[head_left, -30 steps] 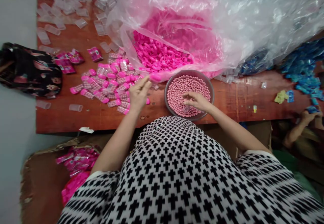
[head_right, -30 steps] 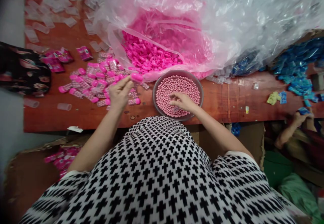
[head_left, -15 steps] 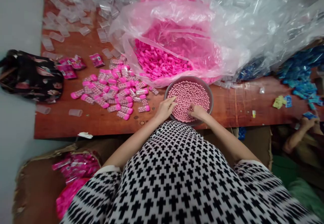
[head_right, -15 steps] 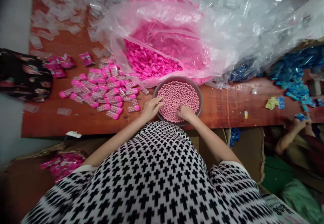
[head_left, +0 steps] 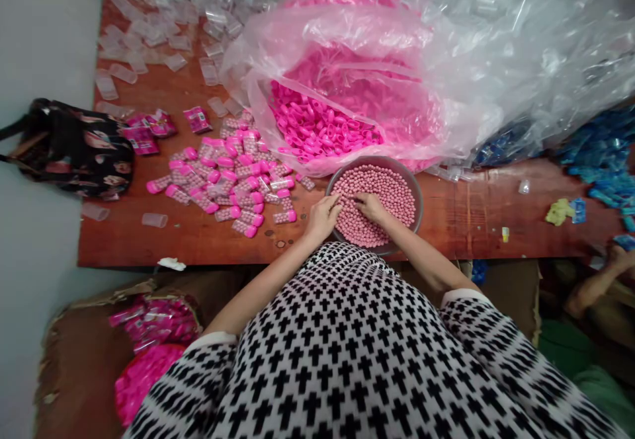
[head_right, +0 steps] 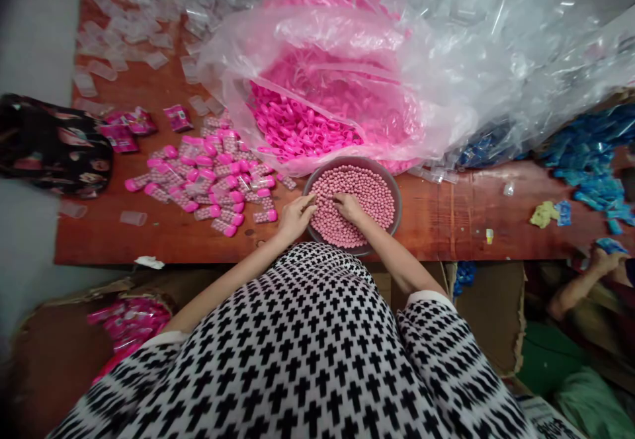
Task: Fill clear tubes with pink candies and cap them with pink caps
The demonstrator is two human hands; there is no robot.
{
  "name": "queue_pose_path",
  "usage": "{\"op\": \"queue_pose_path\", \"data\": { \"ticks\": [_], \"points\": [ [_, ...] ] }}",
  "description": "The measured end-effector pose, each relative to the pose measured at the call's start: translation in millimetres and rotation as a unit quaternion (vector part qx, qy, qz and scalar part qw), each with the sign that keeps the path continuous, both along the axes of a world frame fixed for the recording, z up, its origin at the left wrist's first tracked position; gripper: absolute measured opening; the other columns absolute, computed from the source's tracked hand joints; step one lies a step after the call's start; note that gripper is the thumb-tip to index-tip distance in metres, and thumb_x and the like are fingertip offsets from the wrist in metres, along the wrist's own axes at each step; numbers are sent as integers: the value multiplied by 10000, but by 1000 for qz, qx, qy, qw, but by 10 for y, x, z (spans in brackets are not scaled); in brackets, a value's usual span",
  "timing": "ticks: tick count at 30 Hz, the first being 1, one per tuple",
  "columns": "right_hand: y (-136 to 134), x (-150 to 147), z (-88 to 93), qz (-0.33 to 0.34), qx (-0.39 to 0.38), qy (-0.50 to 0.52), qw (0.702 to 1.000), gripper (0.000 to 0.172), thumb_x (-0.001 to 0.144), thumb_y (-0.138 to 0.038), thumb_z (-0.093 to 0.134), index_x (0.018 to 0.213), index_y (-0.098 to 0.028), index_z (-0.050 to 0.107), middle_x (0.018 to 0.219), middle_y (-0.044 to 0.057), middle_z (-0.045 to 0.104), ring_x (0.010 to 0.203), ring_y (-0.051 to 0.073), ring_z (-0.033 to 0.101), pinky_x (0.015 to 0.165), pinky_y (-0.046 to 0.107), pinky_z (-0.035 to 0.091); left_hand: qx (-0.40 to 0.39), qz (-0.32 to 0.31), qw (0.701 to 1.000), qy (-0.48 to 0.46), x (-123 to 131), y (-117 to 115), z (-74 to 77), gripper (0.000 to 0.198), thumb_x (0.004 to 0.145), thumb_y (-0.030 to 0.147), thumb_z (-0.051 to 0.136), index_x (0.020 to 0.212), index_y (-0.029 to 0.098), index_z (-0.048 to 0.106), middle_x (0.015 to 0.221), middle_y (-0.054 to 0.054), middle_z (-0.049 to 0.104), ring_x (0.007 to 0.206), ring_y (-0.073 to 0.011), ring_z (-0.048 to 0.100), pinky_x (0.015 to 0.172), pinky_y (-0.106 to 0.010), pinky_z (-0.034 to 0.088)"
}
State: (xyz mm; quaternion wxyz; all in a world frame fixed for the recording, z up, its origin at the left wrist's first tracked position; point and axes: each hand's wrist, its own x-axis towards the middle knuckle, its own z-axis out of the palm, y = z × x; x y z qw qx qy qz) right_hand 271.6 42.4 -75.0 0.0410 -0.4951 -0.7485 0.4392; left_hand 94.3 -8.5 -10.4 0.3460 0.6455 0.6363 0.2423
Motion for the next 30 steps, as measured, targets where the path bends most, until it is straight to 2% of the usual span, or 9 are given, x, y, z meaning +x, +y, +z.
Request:
{"op": "queue_pose_path", "data": {
  "ticks": [2, 4, 7, 9, 13, 19, 24, 27, 30],
  "points": [
    [-49, 39, -22, -75, -67, 121, 988, 310, 775, -188, 514, 1059, -118, 614, 1014, 61, 667, 906, 149, 603, 829, 261, 448, -15, 6, 1000, -15, 9, -2, -15, 346, 814, 157, 556, 1155, 136, 609, 1116, -105, 658, 989, -197, 627, 914, -337, 480],
    [-112, 95, 10, -148, -138, 248, 947, 311, 722, -261, 581, 1003, -131, 616, 936, 30, 669, 833, 144, 605, 803, 283, 470, -29, 0, 999, -37, 53, 1, -20, 361, 798, 175, 588, 1154, 124, 607, 1100, -112, 661, 973, -202, 629, 903, -334, 481],
    [-218, 123, 124, -194, -181, 350, 898, 316, 660, -319, 654, 928, -162, 594, 894, 9, 653, 822, 140, 598, 813, 306, 481, -35, -18, 995, -88, 149, 19, -4, 301, 798, 221, 602, 1085, 139, 642, 1059, -89, 676, 970, -199, 625, 898, -318, 474],
    [-272, 111, 225, -201, -188, 372, 887, 326, 646, -332, 678, 911, -176, 571, 902, 10, 644, 842, 142, 600, 814, 310, 488, -36, -15, 991, -129, 195, 40, 11, 237, 820, 236, 568, 1019, 150, 664, 1003, -67, 691, 938, -188, 631, 885, -308, 477],
    [-280, 161, 481, -174, -104, 329, 922, 405, 677, -356, 686, 1021, -193, 546, 999, 33, 625, 850, 147, 617, 816, 321, 498, -69, 13, 975, -209, 197, 83, 21, 233, 823, 260, 550, 988, 149, 673, 975, -54, 695, 886, -182, 640, 855, -323, 502],
    [-137, 407, 759, -83, 23, 226, 970, 378, 808, -325, 567, 1161, -192, 547, 1101, 66, 629, 970, 164, 604, 884, 317, 463, -218, 29, 901, -373, 167, 84, 25, 370, 795, 289, 592, 1127, 130, 625, 1006, -74, 685, 774, -158, 656, 748, -327, 566],
    [-188, 283, 602, -86, 11, 89, 992, 360, 782, -336, 598, 1090, -150, 612, 1000, 79, 668, 922, 190, 597, 869, 338, 448, -124, 22, 954, -273, 197, 38, -9, 279, 791, 243, 581, 1034, 140, 672, 979, -66, 699, 846, -179, 653, 805, -335, 542],
    [-295, 98, 484, -80, -49, 199, 975, 450, 759, -370, 605, 1156, -161, 573, 1069, 64, 647, 969, 177, 586, 875, 319, 452, -74, 12, 970, -231, 229, 23, -30, 242, 810, 221, 555, 1004, 163, 687, 950, -54, 712, 878, -180, 656, 838, -319, 526],
    [-295, 43, 456, -171, -40, 266, 948, 411, 818, -399, 497, 1148, -163, 565, 1133, 77, 615, 1013, 170, 574, 874, 319, 463, -68, 34, 971, -228, 260, 20, -36, 261, 831, 246, 546, 1052, 197, 677, 986, -43, 709, 883, -179, 662, 796, -299, 544]
  ]
}}
